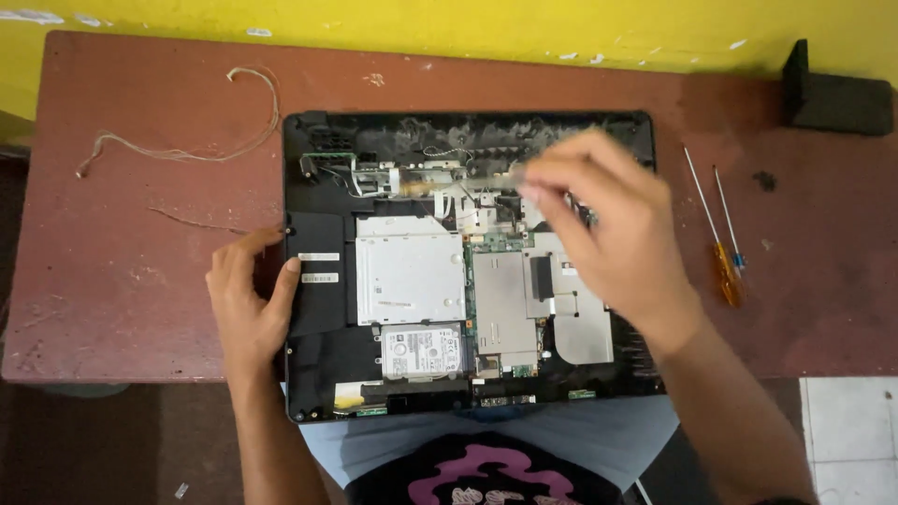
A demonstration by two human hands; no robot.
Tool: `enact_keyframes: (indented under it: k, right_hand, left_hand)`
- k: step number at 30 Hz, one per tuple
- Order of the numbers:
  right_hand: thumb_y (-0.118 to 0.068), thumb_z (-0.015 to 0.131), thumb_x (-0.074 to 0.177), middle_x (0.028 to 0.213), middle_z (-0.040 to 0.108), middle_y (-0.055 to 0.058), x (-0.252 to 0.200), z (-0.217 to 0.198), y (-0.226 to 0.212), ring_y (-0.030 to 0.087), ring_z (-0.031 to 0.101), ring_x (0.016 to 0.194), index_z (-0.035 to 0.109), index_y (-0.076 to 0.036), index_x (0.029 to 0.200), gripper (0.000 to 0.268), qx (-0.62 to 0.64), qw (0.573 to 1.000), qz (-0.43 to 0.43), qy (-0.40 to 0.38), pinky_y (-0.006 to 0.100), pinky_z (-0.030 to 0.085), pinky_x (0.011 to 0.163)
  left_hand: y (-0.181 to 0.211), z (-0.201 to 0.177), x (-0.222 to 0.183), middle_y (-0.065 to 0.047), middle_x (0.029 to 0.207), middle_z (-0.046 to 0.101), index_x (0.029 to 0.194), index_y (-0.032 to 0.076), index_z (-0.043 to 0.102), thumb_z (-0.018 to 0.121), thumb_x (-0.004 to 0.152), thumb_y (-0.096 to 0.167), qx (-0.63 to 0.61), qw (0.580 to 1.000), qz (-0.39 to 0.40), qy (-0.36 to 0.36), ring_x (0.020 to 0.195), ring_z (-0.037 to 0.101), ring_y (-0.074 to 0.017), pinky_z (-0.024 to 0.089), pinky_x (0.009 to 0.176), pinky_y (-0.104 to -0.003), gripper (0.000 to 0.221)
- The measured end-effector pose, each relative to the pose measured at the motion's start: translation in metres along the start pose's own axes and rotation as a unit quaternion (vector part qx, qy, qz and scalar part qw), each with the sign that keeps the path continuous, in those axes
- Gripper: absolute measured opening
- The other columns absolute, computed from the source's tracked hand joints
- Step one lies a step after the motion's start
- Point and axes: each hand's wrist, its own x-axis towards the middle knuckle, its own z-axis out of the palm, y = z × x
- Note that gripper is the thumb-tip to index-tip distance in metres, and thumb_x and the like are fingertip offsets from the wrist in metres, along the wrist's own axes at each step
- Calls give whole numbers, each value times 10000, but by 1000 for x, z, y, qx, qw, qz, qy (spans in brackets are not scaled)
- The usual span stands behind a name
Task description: Disassembling a laptop by disconnecting internal wiring and using a screwdriver to remove internal components.
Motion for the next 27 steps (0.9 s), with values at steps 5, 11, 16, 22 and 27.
enact_keyframes:
  k: [5,11,16,22,27]
  right_hand:
    - [118,701,1024,1038,615,183,50,8,-3,281,605,895,702,107,1121,98,-27,998,-55,4,354,499,783]
    - [-16,702,983,989,637,50,69,91,40,228,694,829,731,-33,1057,81,-35,994,8,-101,391,537,678]
    - [-16,689,970,1000,646,76,68,127,63,224,703,874,722,-37,1062,100,-10,989,63,-133,409,550,730]
    - [-78,636,1000,1281,572,132,50,92,35,223,684,982,658,-30,1241,247,23,978,52,-200,431,539,975]
    - [-77,618,1010,1370,551,162,-7,12,-7,291,648,1145,600,-35,1295,289,17,984,-9,-177,415,559,1026]
  left_hand:
    - [-7,2,2,-47,1237,662,1250,129,642,591,1037,383,4,1000,16,3,1146,556,-296,384,965,-438,336]
    - [-2,-1,6,-23,1228,657,1263,174,637,562,1017,472,9,1000,-13,-20,1153,527,-287,346,963,-452,393]
    - [-1,-4,8,-9,1262,677,1223,161,638,570,1023,453,0,1000,4,-17,1158,538,-283,369,965,-440,360]
    - [0,-3,8,0,1260,670,1220,161,645,583,1025,456,-4,1000,0,-18,1168,520,-261,352,971,-427,360]
    - [2,-6,8,-23,1257,674,1211,135,650,594,1031,433,-2,1000,14,-21,1154,525,-268,346,975,-427,353]
